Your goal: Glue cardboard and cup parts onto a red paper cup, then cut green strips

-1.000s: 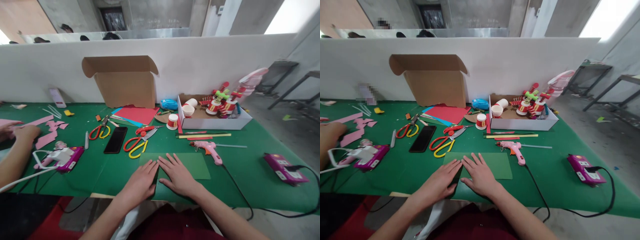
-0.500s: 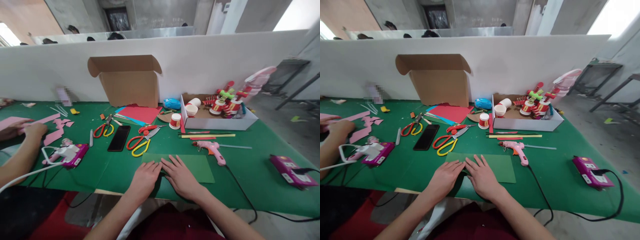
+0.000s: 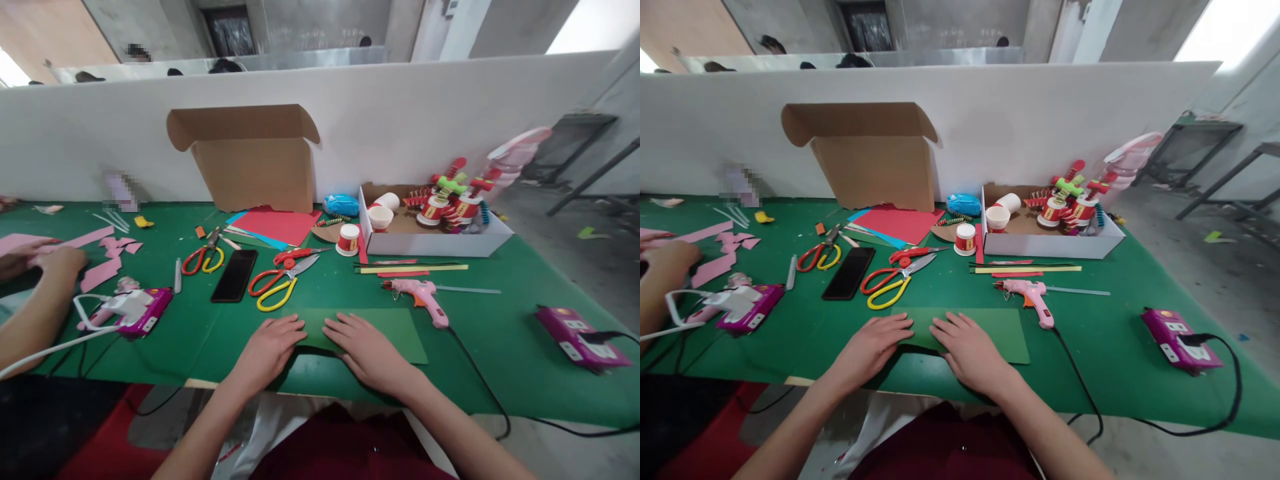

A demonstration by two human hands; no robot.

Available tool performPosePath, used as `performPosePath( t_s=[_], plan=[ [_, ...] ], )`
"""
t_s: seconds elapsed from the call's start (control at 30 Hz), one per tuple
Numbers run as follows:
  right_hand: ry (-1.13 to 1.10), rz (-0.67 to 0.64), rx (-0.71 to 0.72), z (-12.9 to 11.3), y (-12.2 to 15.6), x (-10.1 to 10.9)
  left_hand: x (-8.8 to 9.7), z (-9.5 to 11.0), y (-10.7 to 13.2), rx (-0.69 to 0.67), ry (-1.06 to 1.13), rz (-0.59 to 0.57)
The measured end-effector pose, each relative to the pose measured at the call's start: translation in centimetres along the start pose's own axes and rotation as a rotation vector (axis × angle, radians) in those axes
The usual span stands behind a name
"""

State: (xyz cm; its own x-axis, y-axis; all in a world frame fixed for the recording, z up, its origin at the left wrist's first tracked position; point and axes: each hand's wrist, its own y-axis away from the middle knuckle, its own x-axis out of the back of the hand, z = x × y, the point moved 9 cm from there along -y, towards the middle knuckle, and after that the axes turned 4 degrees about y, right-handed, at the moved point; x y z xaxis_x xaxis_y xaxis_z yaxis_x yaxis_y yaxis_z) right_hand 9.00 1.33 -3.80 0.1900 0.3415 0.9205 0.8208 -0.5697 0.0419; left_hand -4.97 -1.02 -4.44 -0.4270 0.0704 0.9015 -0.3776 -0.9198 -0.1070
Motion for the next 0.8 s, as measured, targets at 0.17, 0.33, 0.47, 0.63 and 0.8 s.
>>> performPosePath(
  t_s=[0.17,0.33,0.47,0.63,0.8],
  plan=[
    [-0.092,0.044,-0.055,3.8,2.7,2.4,0.8,-1.6,0.0,0.013,0.182,0.111],
    [-0.254,0.148,-0.189,7.6,5.5,4.5,1.5,-2.6,-0.5,0.114,0.304,0.209],
    [-0.326,0.208,-0.383,10.4,6.9,4.6,1.6,-3.1,-0.7,0.168,0.32,0.245],
    [-0.256,0.299,-0.517,11.8,7.2,5.0,1.8,-3.2,-0.9,0.185,0.203,0.258],
    [-0.098,0.329,-0.588,12.2,6.9,4.8,1.7,-2.9,-1.3,0.206,0.033,0.222]
  ],
)
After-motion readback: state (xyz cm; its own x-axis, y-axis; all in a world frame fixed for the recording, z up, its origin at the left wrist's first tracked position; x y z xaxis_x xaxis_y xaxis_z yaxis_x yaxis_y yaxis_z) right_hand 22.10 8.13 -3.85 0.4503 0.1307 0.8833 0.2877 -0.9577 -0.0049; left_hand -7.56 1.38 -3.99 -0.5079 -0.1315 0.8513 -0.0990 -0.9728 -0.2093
